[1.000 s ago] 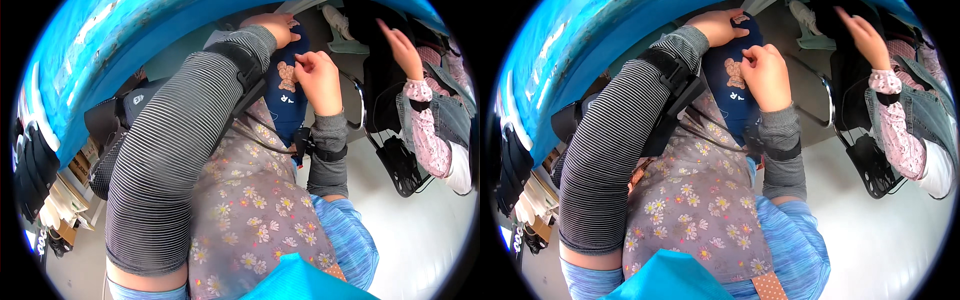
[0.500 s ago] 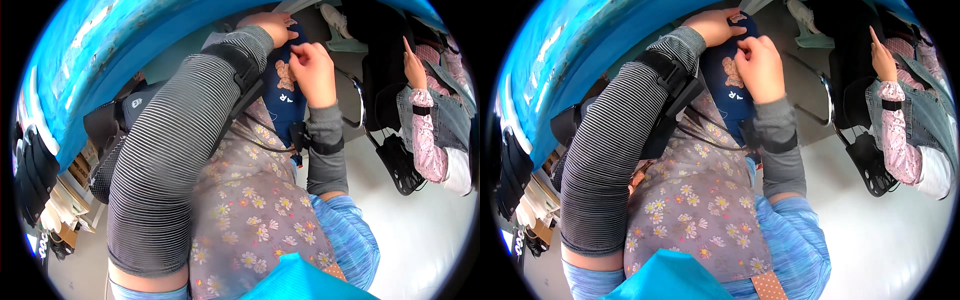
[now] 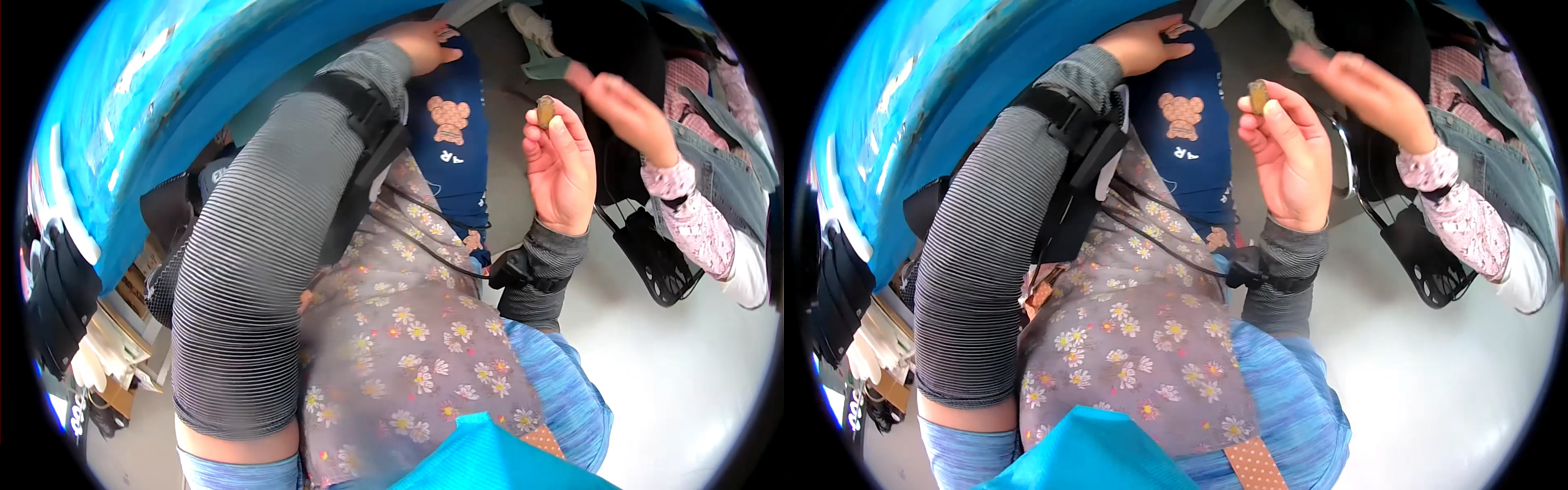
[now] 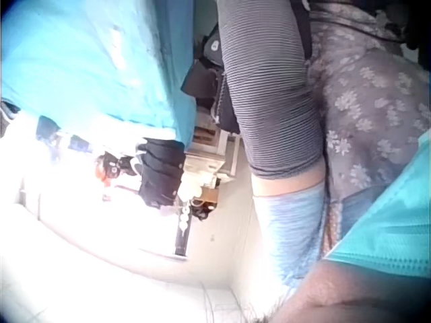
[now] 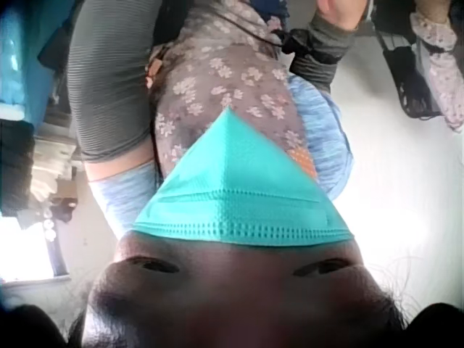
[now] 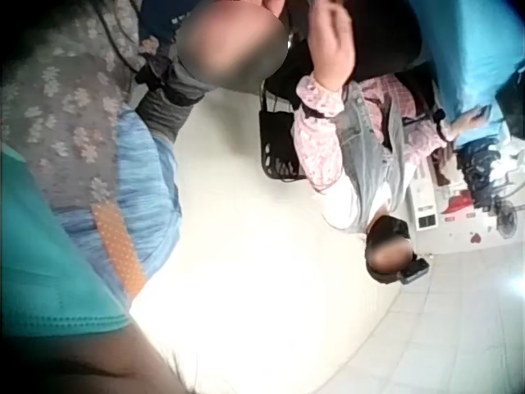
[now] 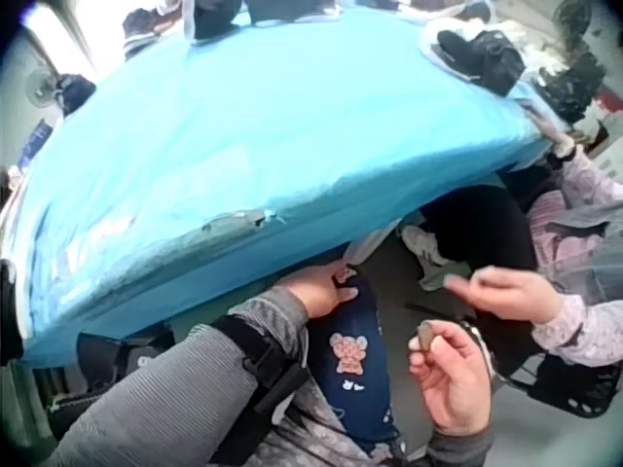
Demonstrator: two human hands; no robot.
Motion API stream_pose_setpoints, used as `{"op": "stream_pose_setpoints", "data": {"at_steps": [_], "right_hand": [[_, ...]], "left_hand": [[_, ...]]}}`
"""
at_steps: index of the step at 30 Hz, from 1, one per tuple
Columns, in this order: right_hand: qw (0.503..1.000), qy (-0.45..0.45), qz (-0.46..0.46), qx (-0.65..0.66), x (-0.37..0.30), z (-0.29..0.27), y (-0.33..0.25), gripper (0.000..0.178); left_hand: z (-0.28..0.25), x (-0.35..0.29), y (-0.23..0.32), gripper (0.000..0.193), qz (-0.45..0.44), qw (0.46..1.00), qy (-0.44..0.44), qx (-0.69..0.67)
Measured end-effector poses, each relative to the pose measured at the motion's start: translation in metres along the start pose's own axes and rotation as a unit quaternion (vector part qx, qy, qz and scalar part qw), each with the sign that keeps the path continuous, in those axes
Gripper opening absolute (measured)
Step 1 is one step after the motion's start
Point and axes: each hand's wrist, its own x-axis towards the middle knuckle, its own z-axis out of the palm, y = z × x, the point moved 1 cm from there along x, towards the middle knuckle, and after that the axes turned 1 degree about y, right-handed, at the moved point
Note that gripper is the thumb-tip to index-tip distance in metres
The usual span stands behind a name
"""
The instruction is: The person inserts foam padding into the interior of a shoe upper and aligns the components by hand.
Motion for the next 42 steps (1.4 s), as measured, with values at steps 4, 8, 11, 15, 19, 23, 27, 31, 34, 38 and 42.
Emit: {"op": "stream_pose_setpoints", "data": {"at_steps": [4,8,11,15,19,23,27,31,34,38,42], "right_hand": [[0.994,-0.07,-0.028,0.074,-0.008,0.016,-0.015,0.033],[0.992,-0.074,-0.068,0.08,-0.015,0.021,-0.02,0.03],[0.993,-0.082,-0.056,0.067,-0.016,0.024,-0.021,0.027],[0.993,-0.08,-0.048,0.068,-0.016,0.02,-0.017,0.024],[0.995,-0.05,-0.057,0.063,-0.011,0.001,-0.013,0.023],[0.995,-0.038,-0.053,0.073,-0.004,-0.005,-0.01,0.022],[0.995,-0.056,-0.041,0.073,-0.001,0.006,-0.011,0.022],[0.995,-0.042,-0.053,0.071,-0.001,0.005,-0.013,0.024],[0.992,-0.042,-0.069,0.092,-0.005,0.006,-0.018,0.024],[0.985,-0.082,-0.071,0.137,-0.011,0.039,-0.033,0.019],[0.972,-0.133,-0.105,0.164,-0.008,0.058,-0.039,0.015]], "left_hand": [[-0.012,-0.011,0.006,0.09,0.012,0.999,-0.053,0.002],[-0.018,-0.013,0.018,0.11,0.026,0.993,-0.083,0.074],[-0.02,-0.001,0.003,0.075,0.08,0.996,-0.026,0.041],[-0.026,0.029,-0.045,0.05,0.01,1.0,-0.004,0.0],[-0.008,0.021,-0.035,0.073,0.038,0.998,-0.043,0.028],[0.0,0.01,-0.017,0.083,0.088,0.994,-0.063,-0.02],[-0.024,0.027,-0.06,0.053,0.119,0.985,0.034,0.124],[-0.01,0.024,-0.042,0.067,0.103,0.99,-0.028,0.093],[-0.011,-0.014,0.015,0.091,0.17,0.957,-0.027,0.233],[-0.055,0.002,0.026,0.063,0.085,0.984,-0.012,0.158],[-0.086,-0.025,0.065,0.039,0.11,0.978,0.013,0.176]]}}
